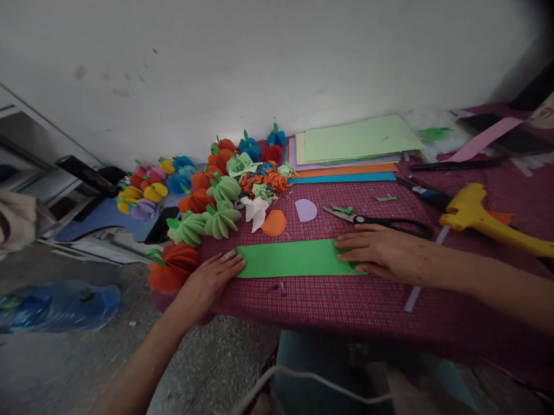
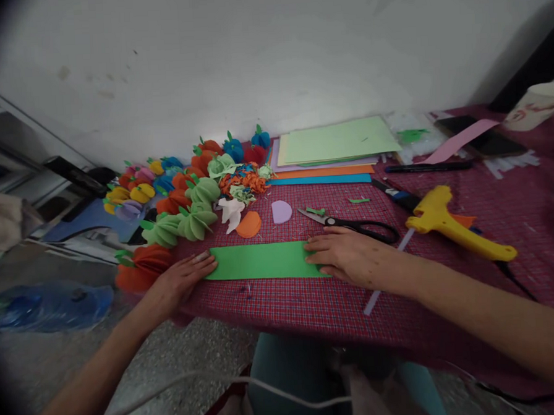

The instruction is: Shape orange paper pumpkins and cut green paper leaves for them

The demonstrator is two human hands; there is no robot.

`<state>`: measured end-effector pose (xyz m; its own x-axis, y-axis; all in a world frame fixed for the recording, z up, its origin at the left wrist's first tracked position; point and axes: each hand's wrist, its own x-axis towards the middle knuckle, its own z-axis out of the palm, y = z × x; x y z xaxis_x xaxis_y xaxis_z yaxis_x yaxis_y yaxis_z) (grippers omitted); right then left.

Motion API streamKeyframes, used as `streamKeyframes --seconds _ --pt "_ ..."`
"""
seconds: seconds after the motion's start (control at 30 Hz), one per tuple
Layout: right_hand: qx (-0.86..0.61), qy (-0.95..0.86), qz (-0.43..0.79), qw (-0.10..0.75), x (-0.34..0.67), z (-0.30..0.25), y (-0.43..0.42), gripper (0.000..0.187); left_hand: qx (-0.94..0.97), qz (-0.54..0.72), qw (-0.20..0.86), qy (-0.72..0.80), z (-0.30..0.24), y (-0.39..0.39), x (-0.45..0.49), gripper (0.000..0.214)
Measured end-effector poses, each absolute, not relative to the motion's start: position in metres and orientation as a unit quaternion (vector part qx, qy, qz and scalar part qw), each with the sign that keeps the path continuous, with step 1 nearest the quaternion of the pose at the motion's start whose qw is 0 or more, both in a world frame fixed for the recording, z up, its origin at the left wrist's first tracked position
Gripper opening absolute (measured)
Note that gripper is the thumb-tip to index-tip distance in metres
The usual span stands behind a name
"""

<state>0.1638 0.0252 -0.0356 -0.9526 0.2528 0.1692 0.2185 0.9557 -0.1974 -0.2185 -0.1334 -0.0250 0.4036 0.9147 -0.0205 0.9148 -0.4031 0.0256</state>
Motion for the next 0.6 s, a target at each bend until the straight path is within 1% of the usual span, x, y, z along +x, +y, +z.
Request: streamKeyframes --seconds 0.2,0.33,0.37,0.47,0.6 --pt "-0.110 -0.987 0.088 0.082 0.163 -0.030 0.024 0.029 0.844 -0.003 -0.028 0.535 -0.009 -0.136 -0.202 0.049" --pt "-0.110 -0.986 0.092 0.086 0.162 -0.026 0.023 0.028 0.836 0.031 -0.052 0.545 0.004 -0.128 -0.181 0.026" --pt "-0.111 -0.986 0.093 0.088 0.162 -0.026 0.023 0.027 0.832 0.038 -0.055 0.551 0.006 -0.125 -0.177 0.023" --pt "-0.111 -0.984 0.097 0.096 0.162 -0.027 0.023 0.028 0.812 0.061 -0.075 0.575 0.005 -0.114 -0.167 0.027" --pt "-0.103 -0.984 0.102 0.100 0.162 -0.027 0.024 0.027 0.836 0.043 -0.059 0.544 -0.002 -0.102 -0.135 0.042"
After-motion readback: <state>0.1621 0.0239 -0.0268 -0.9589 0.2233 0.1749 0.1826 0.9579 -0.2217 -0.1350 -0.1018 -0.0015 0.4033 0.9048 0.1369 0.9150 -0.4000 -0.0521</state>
